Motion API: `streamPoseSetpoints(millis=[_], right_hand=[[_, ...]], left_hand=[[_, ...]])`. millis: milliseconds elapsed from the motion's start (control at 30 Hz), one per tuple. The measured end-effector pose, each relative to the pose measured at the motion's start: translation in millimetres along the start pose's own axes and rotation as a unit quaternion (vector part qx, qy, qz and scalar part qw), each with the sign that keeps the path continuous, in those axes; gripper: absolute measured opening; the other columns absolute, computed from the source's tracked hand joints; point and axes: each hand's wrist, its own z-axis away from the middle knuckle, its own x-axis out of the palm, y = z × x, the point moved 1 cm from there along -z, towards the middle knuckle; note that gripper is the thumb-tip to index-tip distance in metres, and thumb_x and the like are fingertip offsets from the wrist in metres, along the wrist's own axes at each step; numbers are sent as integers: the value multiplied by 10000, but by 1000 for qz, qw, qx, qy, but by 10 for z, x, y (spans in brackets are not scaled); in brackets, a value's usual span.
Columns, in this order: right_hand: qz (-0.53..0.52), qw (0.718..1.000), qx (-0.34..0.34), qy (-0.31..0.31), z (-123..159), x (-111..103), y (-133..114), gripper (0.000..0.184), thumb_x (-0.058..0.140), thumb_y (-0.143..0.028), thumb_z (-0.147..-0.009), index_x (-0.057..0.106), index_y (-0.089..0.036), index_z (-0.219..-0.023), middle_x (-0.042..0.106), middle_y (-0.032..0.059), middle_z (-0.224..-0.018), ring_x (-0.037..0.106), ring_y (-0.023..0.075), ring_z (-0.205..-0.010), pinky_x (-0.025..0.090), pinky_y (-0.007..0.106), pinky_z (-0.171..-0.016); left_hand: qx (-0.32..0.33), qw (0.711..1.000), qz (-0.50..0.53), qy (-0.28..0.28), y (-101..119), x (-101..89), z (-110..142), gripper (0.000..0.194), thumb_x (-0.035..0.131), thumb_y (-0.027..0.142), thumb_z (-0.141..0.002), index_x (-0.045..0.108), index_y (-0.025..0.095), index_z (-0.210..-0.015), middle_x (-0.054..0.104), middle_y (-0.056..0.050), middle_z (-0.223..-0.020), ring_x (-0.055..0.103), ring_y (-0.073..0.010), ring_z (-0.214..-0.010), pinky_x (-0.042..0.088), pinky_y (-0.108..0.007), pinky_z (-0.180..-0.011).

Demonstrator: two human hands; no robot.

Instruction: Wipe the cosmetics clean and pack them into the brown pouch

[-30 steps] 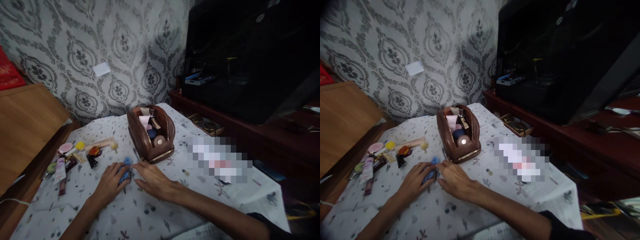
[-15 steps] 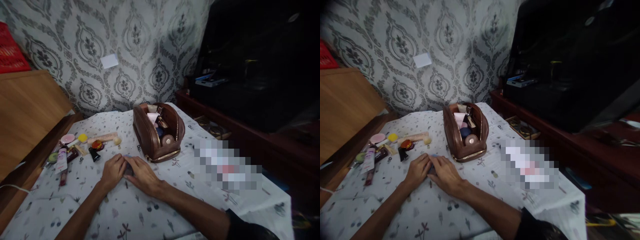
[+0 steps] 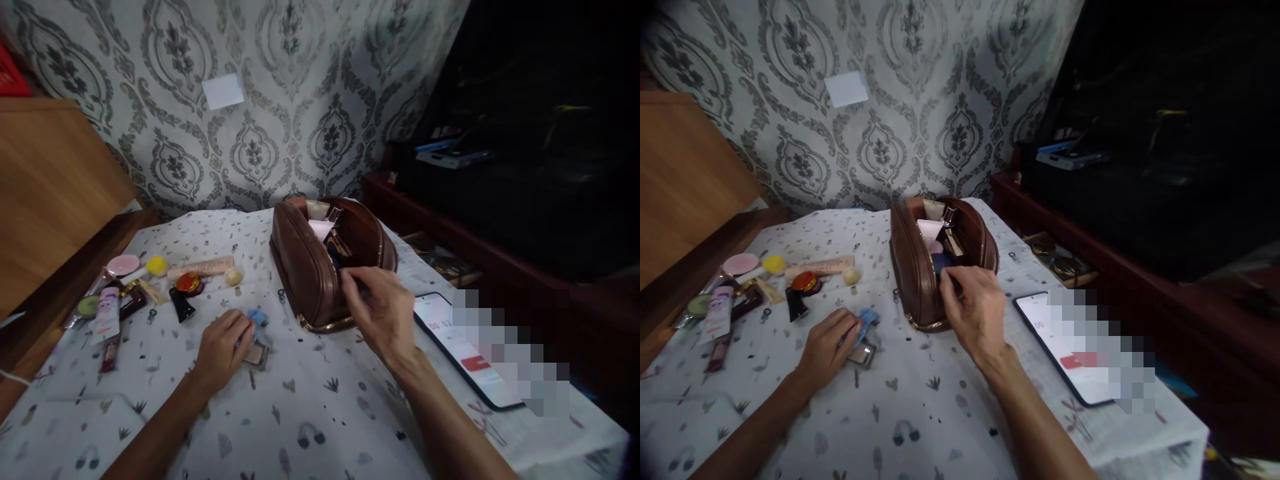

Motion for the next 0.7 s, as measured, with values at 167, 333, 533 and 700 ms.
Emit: streamPoseSetpoints(millis=[167, 333, 533, 700], right_hand=[[-33, 990, 137, 11, -47, -169, 1, 361, 540, -401, -934, 656, -175, -677, 565, -37, -455, 523, 100, -399, 369, 218, -443], [-56, 985, 165, 5, -80, -221, 4, 373, 555, -423, -922, 660, -176, -662, 587, -32, -441, 584, 117, -407, 430, 209, -466], [-31, 990, 133, 37, -35, -204, -3, 334, 550, -381, -935, 670, -186, -691, 589, -37, -444, 589, 123, -404, 429, 220, -453], [16, 997, 2, 70, 26, -93, -71, 223, 559, -284, -929, 685, -197, -766, 668, 1, -568, 607, 142, -485, 449, 253, -500]], left_hand=[[-32, 998, 62, 1, -27, -14, 10, 215, 437, 218, -990, 599, 187, -853, 599, -38, -795, 571, -149, -735, 468, -270, -686], [-42, 995, 90, 2, -31, -30, 0, 195, 447, 201, -984, 594, 191, -857, 608, -38, -808, 582, -151, -752, 468, -271, -691], [-51, 994, 99, 12, -65, -19, 14, 163, 459, 217, -982, 601, 192, -907, 619, -46, -860, 587, -160, -799, 465, -283, -727], [-69, 992, 102, 6, -54, -35, 14, 243, 415, 281, -1003, 602, 195, -873, 610, -54, -823, 575, -172, -805, 461, -304, -745]])
